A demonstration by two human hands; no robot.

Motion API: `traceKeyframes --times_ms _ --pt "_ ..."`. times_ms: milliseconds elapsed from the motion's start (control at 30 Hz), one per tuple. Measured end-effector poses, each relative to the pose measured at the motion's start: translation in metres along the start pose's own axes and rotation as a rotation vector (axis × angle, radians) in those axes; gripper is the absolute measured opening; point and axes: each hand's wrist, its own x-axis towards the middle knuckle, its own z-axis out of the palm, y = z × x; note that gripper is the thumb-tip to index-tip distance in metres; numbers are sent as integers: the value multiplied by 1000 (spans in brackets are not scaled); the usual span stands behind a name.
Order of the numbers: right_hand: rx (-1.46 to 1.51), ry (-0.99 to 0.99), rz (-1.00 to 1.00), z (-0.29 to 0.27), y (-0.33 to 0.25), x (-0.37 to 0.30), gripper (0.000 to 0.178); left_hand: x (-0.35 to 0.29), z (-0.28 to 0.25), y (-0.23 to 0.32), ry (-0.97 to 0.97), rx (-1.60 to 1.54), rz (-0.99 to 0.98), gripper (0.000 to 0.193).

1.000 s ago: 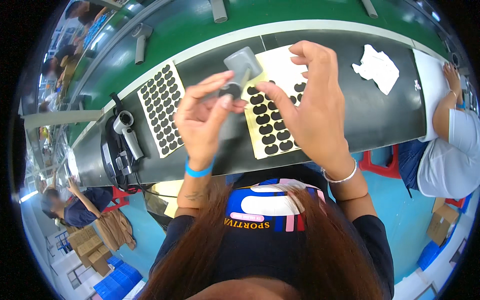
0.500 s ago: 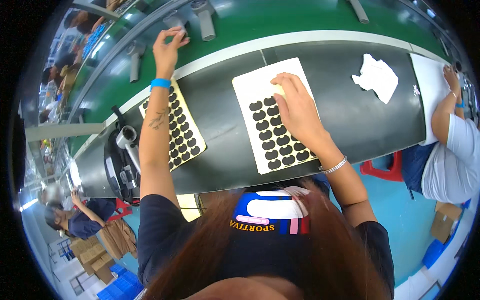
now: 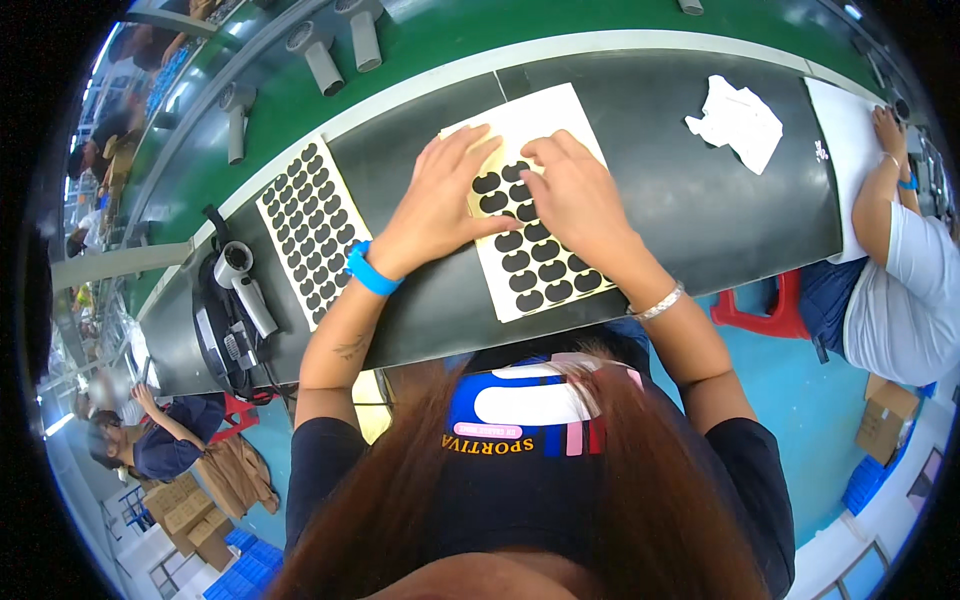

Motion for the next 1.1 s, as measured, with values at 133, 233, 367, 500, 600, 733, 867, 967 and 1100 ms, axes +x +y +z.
traceKeyframes --times_ms 133,233,367,500,600,733,867,967,1100 --pt "-52 -54 -34 1 2 0 15 -7 13 2 51 115 -47 83" --pt "66 18 -8 4 -3 1 12 -9 18 3 51 117 -54 85" --pt "-11 -56 10 -2 7 5 9 -11 20 4 61 126 -81 86" --pt "299 -181 121 -29 5 6 7 -11 14 7 44 77 -104 76" --pt "352 -2 71 -52 3 8 7 8 -11 -26 199 99 -182 65" --pt "417 43 106 -65 15 8 5 47 -70 -104 590 527 -334 52" --pt "503 41 156 -66 21 6 5 64 -78 -177 407 551 -564 45" --pt "519 66 171 -65 24 5 5 64 -96 -194 609 510 -383 40" --pt "689 155 230 -71 23 4 7 82 -131 -164 951 430 -163 38"
